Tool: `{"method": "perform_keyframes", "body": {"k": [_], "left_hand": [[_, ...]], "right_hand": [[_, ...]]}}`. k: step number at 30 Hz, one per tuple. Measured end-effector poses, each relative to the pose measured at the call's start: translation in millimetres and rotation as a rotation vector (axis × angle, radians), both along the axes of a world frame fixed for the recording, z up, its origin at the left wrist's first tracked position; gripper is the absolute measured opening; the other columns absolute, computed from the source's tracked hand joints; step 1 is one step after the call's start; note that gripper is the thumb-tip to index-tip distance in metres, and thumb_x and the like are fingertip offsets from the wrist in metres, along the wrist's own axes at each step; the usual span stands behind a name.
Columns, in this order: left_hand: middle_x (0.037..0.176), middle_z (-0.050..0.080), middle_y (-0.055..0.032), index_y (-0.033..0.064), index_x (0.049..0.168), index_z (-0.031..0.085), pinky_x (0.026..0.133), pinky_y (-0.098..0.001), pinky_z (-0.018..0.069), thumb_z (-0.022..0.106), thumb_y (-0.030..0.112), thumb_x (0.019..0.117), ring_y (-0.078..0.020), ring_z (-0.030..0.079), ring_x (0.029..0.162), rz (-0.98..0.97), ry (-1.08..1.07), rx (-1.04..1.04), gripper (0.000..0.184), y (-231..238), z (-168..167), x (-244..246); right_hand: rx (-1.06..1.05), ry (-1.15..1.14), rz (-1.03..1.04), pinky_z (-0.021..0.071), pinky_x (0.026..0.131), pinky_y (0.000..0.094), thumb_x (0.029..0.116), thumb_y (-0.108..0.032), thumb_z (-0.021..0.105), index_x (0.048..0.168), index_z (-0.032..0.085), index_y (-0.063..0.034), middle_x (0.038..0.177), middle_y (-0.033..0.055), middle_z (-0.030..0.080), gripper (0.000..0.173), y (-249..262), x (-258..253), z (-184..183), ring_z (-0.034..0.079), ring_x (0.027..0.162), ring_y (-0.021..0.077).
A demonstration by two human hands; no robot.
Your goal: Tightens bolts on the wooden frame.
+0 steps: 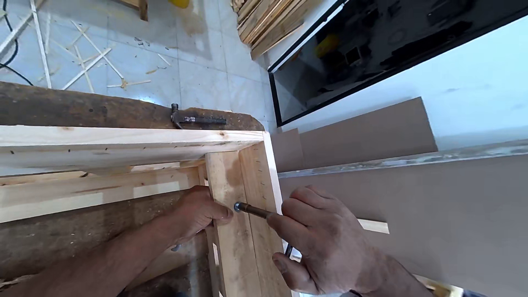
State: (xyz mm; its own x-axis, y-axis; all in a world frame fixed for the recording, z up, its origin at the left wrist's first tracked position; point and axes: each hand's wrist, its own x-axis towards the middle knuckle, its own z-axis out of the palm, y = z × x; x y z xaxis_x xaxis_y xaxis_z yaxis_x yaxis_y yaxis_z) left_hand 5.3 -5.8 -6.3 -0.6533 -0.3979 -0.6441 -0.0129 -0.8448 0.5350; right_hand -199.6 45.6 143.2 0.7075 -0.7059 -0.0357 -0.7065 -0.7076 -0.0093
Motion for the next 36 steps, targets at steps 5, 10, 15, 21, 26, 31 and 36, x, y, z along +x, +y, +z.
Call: {"method": "perform_keyframes", "body": {"k": [5, 10, 15, 21, 26, 31, 36], "left_hand": [[0.1, 0.074, -0.0149, -0.0017, 0.107, 0.067, 0.079, -0.0353, 0.062, 0.077, -0.005, 0.0821, -0.0226, 0.073, 0.09, -0.003, 0.0, -0.007, 0.027, -2, 0, 1], [0.101, 0.073, -0.0146, -0.0013, 0.109, 0.065, 0.079, -0.0349, 0.0622, 0.077, -0.004, 0.0828, -0.0227, 0.073, 0.091, -0.022, -0.037, 0.018, 0.029, -3, 0, -1], [0.099, 0.074, -0.0141, -0.0017, 0.108, 0.067, 0.079, -0.0356, 0.0624, 0.079, -0.003, 0.0813, -0.0221, 0.073, 0.09, -0.013, -0.043, -0.028, 0.029, -1, 1, -1], [0.093, 0.073, -0.0139, -0.0013, 0.105, 0.068, 0.074, -0.0359, 0.0615, 0.078, -0.003, 0.0813, -0.0218, 0.073, 0.083, -0.007, -0.07, -0.051, 0.026, 0, 2, -2], [0.095, 0.074, -0.0155, -0.0025, 0.104, 0.069, 0.075, -0.0361, 0.0618, 0.077, -0.005, 0.0805, -0.023, 0.073, 0.085, -0.001, -0.022, -0.063, 0.026, 0, 1, 0], [0.096, 0.074, -0.016, -0.0031, 0.105, 0.068, 0.076, -0.0361, 0.0619, 0.076, -0.007, 0.0811, -0.0236, 0.073, 0.086, 0.016, -0.001, -0.042, 0.025, 1, -1, -1], [0.099, 0.073, -0.0164, -0.0028, 0.107, 0.068, 0.078, -0.0369, 0.0619, 0.075, -0.006, 0.0827, -0.0244, 0.073, 0.089, 0.009, 0.018, -0.022, 0.026, 0, -2, 1]], "right_hand": [[0.09, 0.056, 0.16, 0.041, 0.066, 0.0341, 0.0997, -0.048, 0.038, 0.09, 0.062, -0.0154, 0.07, -0.0016, 0.05, 0.042, -20, -3, 2, 0.052, 0.07, 0.0174], [0.14, 0.106, 0.353, 0.0422, 0.066, 0.0356, 0.1024, -0.054, 0.039, 0.091, 0.062, -0.0126, 0.07, -0.0003, 0.049, 0.049, -39, -10, 7, 0.052, 0.069, 0.0194], [-0.07, 0.032, -0.029, 0.0376, 0.044, 0.0342, 0.1069, -0.06, 0.032, 0.075, 0.058, -0.0123, 0.057, 0.0014, 0.045, 0.062, -13, 18, -10, 0.05, 0.05, 0.0201], [-0.024, 0.101, -1.358, 0.0445, 0.043, 0.0408, 0.1041, -0.063, 0.039, 0.068, 0.058, -0.0155, 0.052, 0.0016, 0.052, 0.063, -9, 113, -6, 0.06, 0.049, 0.0208], [-0.188, -0.137, -0.86, 0.0374, 0.041, 0.0307, 0.104, -0.052, 0.047, 0.068, 0.061, -0.0168, 0.055, -0.0049, 0.049, 0.052, 26, 56, 11, 0.05, 0.047, 0.0089], [-0.07, -0.101, -0.26, 0.0416, 0.059, 0.0332, 0.103, -0.061, 0.03, 0.092, 0.068, -0.0142, 0.067, 0.0002, 0.052, 0.062, 26, 2, 10, 0.053, 0.066, 0.0158], [0.024, -0.025, -0.02, 0.0405, 0.062, 0.0337, 0.1017, -0.052, 0.032, 0.09, 0.062, -0.0155, 0.068, -0.0011, 0.049, 0.049, 4, -8, -3, 0.051, 0.067, 0.0169]]}}
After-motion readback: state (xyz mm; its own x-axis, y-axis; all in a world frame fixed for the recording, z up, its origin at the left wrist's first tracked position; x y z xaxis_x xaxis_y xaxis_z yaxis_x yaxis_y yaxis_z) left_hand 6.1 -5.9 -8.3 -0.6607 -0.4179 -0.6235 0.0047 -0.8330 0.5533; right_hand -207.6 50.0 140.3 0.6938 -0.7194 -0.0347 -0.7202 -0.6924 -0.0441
